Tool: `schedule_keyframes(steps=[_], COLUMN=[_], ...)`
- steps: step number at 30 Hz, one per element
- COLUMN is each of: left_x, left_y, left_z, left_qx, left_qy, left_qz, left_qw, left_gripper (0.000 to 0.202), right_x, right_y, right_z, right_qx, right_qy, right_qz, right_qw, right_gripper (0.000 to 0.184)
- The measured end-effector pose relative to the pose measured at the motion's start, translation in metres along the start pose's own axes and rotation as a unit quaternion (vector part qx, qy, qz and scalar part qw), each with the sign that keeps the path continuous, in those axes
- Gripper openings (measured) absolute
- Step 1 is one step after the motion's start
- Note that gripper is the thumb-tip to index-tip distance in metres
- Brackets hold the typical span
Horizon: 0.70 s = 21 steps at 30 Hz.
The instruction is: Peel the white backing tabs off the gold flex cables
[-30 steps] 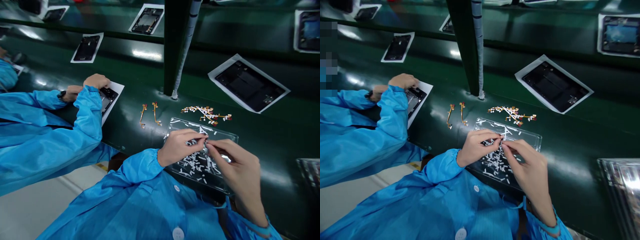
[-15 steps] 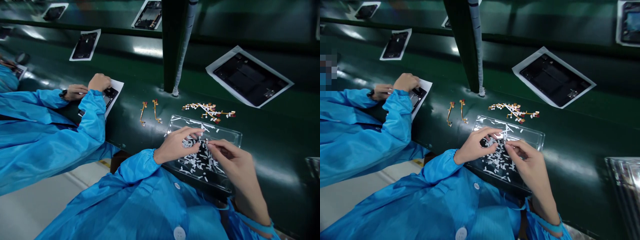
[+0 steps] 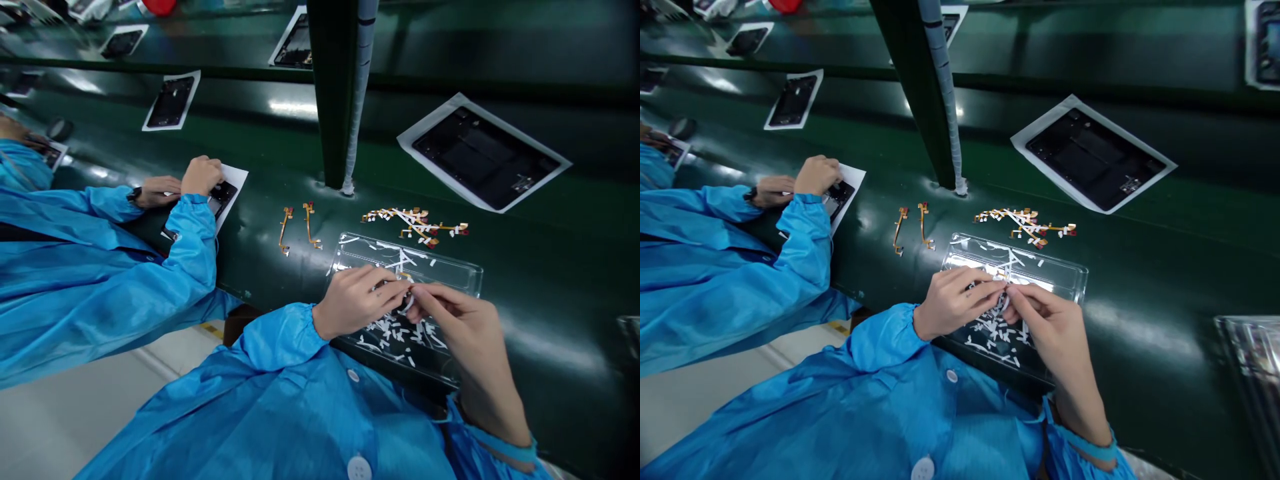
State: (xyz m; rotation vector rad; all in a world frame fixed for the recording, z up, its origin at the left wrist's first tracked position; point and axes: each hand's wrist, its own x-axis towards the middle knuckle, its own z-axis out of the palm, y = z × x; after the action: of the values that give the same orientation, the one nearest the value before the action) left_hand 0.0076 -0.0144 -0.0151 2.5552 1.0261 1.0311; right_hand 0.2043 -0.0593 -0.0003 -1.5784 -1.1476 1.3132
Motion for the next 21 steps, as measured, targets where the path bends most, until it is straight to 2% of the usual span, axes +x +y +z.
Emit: schedule_keyframes(steps=[8, 10, 13, 16, 18, 21], left_x=[0.005, 0.006, 0.006, 0.008, 0.010, 0.015], left_y=[0.003, 0.003, 0.003, 0.000, -0.001, -0.002], left_z=[0.003, 0.002, -0.003, -0.008, -0.009, -0.005], left_qx=[0.036, 0.011, -0.082, -0.210, -0.283, -0.348], left_qy=[0.006, 0.013, 0.013, -0.018, -0.062, -0.107], left_qz=[-0.019, -0.042, -0.100, -0.189, -0.242, -0.284], left_qw=[0.999, 0.999, 0.991, 0.959, 0.926, 0.887], left_gripper=[0.017, 0.017, 0.013, 0.014, 0.025, 0.025], right_x=[0.001, 0.002, 0.002, -0.001, -0.004, -0.005], right_y=[-0.002, 0.002, 0.009, 0.013, 0.012, 0.007], right_z=[0.004, 0.002, -0.004, -0.009, -0.010, -0.009], right_qx=[-0.035, -0.052, -0.077, -0.094, -0.092, -0.089], right_qy=[-0.003, 0.004, 0.009, 0.010, 0.007, 0.000], right_qz=[-0.019, -0.023, -0.027, -0.026, -0.027, -0.033], right_qw=[0.999, 0.998, 0.997, 0.995, 0.995, 0.996], right_gripper=[0.027, 0.028, 0.029, 0.030, 0.031, 0.031])
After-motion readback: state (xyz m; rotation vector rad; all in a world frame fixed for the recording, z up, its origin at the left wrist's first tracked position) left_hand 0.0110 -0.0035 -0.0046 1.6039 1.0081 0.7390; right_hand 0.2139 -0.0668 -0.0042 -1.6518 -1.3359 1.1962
